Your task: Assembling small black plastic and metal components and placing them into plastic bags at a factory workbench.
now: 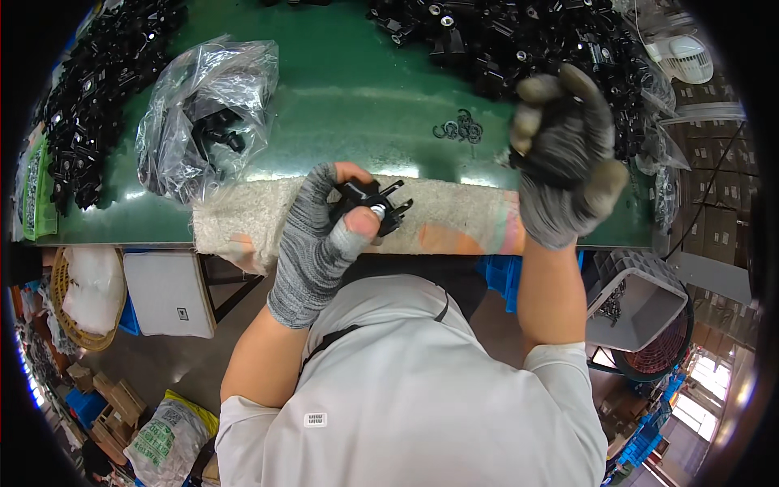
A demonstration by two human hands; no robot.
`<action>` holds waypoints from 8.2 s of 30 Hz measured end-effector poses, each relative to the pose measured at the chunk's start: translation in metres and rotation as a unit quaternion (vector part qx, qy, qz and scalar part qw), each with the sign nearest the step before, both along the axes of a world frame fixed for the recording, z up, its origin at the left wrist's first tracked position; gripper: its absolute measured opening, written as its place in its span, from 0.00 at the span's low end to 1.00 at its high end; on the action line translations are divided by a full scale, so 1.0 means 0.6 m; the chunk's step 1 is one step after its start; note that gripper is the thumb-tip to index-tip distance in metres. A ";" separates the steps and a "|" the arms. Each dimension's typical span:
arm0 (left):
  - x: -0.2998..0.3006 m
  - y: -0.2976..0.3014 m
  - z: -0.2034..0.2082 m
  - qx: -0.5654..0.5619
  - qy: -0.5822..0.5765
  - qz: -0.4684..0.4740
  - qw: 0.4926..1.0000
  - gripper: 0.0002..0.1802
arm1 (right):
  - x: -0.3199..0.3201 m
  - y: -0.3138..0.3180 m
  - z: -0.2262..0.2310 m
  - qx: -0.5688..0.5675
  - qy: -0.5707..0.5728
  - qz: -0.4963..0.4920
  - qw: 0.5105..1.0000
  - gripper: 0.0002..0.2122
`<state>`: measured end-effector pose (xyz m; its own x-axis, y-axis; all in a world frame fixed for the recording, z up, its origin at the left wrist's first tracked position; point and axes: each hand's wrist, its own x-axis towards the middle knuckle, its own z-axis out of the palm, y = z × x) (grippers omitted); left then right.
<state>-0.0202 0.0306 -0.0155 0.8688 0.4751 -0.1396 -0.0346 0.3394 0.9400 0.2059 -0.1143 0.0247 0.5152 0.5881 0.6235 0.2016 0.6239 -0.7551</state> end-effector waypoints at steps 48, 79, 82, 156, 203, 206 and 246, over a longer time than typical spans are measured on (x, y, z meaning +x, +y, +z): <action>-0.002 0.000 -0.025 -0.068 -0.019 0.043 0.997 0.34 | 0.012 0.014 -0.056 -0.068 -0.008 -0.006 0.998 0.30; -0.001 0.002 -0.041 -0.035 -0.032 0.044 0.998 0.33 | 0.073 0.023 -0.048 -0.123 0.045 0.265 0.955 0.39; -0.003 0.003 -0.033 -0.056 -0.016 0.034 0.998 0.33 | 0.070 0.027 -0.033 -0.176 0.039 0.259 0.949 0.38; 0.029 -0.021 0.040 0.254 0.085 -0.059 0.962 0.30 | -0.074 0.030 0.124 -0.102 0.153 0.175 0.967 0.25; -0.056 0.027 -0.073 -0.012 -0.047 0.049 0.998 0.32 | -0.162 0.426 -0.016 -0.306 -0.606 -0.133 0.722 0.10; -0.061 0.026 -0.033 -0.008 -0.029 0.059 0.998 0.29 | -0.171 0.438 -0.024 -0.403 -0.660 -0.092 0.627 0.14; -0.010 0.028 0.036 0.034 0.079 0.041 0.995 0.18 | -0.106 0.086 0.103 -0.030 0.128 0.181 0.975 0.25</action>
<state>-0.0262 0.0476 0.0063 0.7963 0.5573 -0.2354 0.0897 0.2761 0.9569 0.1422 -0.0628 0.0868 0.4016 0.7914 0.4610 -0.2225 0.5726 -0.7891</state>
